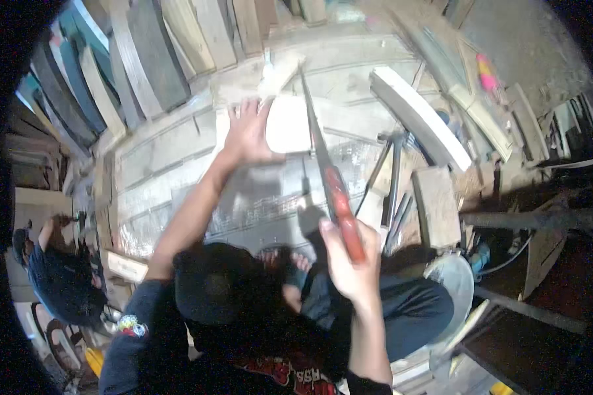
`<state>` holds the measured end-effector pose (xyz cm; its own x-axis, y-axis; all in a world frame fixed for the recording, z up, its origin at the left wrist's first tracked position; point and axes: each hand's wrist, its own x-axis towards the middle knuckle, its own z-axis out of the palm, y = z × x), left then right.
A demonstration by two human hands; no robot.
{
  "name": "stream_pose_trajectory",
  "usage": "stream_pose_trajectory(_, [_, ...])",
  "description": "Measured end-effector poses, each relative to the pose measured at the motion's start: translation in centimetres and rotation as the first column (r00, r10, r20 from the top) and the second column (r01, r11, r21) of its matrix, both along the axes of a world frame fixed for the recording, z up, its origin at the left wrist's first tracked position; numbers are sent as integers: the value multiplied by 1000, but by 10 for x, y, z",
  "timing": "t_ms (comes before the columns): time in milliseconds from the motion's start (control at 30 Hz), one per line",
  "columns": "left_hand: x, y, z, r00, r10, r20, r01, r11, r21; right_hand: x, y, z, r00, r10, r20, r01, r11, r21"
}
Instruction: Using a hand saw to cut through a block of wood in a workshop environment.
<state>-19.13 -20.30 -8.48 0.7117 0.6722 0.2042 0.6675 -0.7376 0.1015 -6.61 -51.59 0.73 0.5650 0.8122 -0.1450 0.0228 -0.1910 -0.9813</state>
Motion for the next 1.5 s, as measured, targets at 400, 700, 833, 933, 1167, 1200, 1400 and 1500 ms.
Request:
stream_pose_trajectory(400, [18, 1, 20, 999, 3, -40, -7, 994, -111, -10, -33, -9, 995, -77, 64, 65, 984, 164])
stream_pose_trajectory(700, [-3, 16, 7, 999, -25, 44, 28, 997, -68, -11, 47, -25, 1000, -2, 26, 2, 1000, -4])
stream_pose_trajectory(833, [6, 1, 12, 999, -29, -37, 23, 990, -138, -16, -50, -10, 995, -37, -95, 34, 999, -40])
stream_pose_trajectory(933, [6, -8, 9, 997, -25, -68, 15, 989, -147, -3, 10, -23, 998, -60, 19, 60, 998, 22])
stream_pose_trajectory(1167, [0, 24, 20, 998, 27, -52, -33, 991, -133, -2, 29, -10, 998, 57, 28, -59, 996, 63])
stream_pose_trajectory(1200, [7, 18, 15, 999, 4, -50, -11, 992, -127, -8, -12, 1, 1000, -2, 15, 1, 996, 90])
stream_pose_trajectory(1400, [14, -9, 1, 998, -54, 14, 55, 994, -97, 21, 58, -53, 985, -59, 165, 26, 980, 197])
stream_pose_trajectory(1500, [0, 1, 8, 1000, -8, -7, 7, 993, -122, 19, 124, -19, 999, -30, 11, 30, 1000, -4])
